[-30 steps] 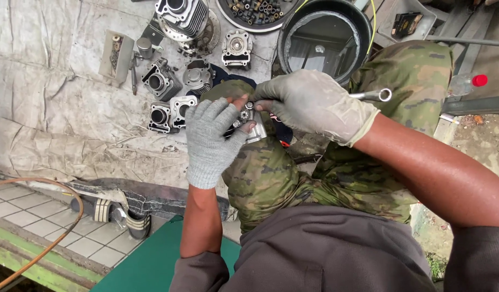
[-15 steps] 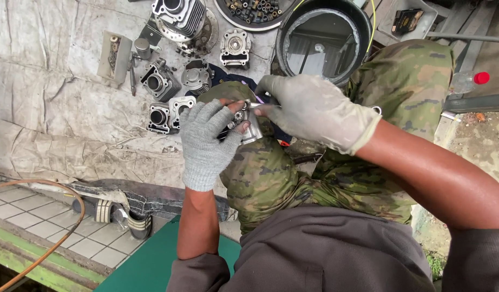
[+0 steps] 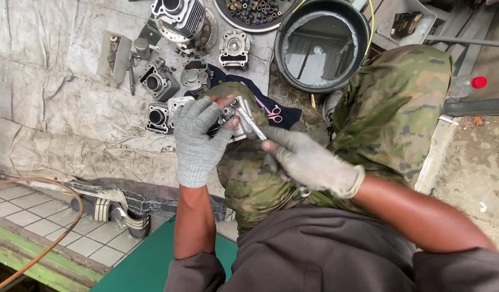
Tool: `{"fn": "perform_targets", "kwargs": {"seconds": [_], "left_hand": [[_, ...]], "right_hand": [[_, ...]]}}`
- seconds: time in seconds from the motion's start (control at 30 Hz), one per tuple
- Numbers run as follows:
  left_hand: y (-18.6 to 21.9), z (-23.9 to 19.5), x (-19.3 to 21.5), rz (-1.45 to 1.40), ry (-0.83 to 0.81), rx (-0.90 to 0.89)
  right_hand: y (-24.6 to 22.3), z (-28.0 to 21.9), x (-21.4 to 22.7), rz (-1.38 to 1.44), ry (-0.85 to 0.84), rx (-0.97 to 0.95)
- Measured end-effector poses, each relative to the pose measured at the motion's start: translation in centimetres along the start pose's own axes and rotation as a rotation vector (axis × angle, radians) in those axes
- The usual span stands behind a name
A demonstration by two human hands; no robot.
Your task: The person is preparing a motorcycle engine cylinder by using a wrench to adjust parts and then manually sanding the gasket surface to ensure a flat, clean seal.
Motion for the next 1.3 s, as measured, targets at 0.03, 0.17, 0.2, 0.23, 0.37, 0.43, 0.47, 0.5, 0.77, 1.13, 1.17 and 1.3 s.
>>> {"fn": "perform_targets", "kwargs": {"seconds": [0.03, 0.17, 0.2, 0.23, 0.37, 0.43, 0.47, 0.5, 0.77, 1.13, 1.17, 1.3], "left_hand": [[0.2, -0.1, 0.1, 0.002, 0.0, -0.003], [-0.1, -0.7, -0.3, 0.028, 0.0, -0.025], [-0.3, -0.9, -0.5, 0.047, 0.019, -0.045], [-0.3, -0.9, -0.7, 0.05, 0.017, -0.045], [-0.2, -1.2, -0.9, 0.031, 0.007, -0.057], [-0.1, -1.1, -1.0, 0.039, 0.01, -0.063], [0.0, -0.9, -1.1, 0.069, -0.001, -0.07], [0.0, -0.9, -1.2, 0.1, -0.014, -0.077], [0.4, -1.2, -1.4, 0.168, 0.016, -0.175], [0.0, -1.3, -1.7, 0.136, 0.045, -0.201], [0.1, -1.4, -1.8, 0.136, 0.068, -0.193], [1.1, -1.5, -1.6, 0.167, 0.072, -0.201]], "right_hand": [[1.5, 0.0, -0.9, 0.001, 0.0, 0.003], [2.8, -0.5, -0.4, 0.229, 0.167, 0.178], [2.5, -0.8, 0.4, 0.192, 0.127, 0.106], [1.1, -1.4, 1.3, 0.196, 0.125, 0.107], [-1.5, -2.0, 5.9, -0.416, 0.121, 0.01], [-2.2, -1.5, 7.3, -0.632, 0.101, 0.002], [-3.0, -1.4, 7.4, -0.747, 0.051, 0.023], [-3.6, -1.4, 7.4, -0.858, 0.001, 0.044], [-4.7, 0.9, 7.8, -0.842, -0.049, -0.075], [-7.6, 2.1, 7.2, -0.822, -0.139, -0.222], [-8.4, 2.1, 7.1, -0.832, -0.133, -0.258], [-9.6, 2.2, 7.1, -0.895, -0.177, -0.314]]}}
Point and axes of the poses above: each hand's wrist, its own z-axis towards the middle knuckle, its own x-axis out of the back of the hand, y = z × x, the point moved 4 cm from there along z, towards the middle knuckle, and after that the axes turned 13 degrees about x, right-handed, at the moved point
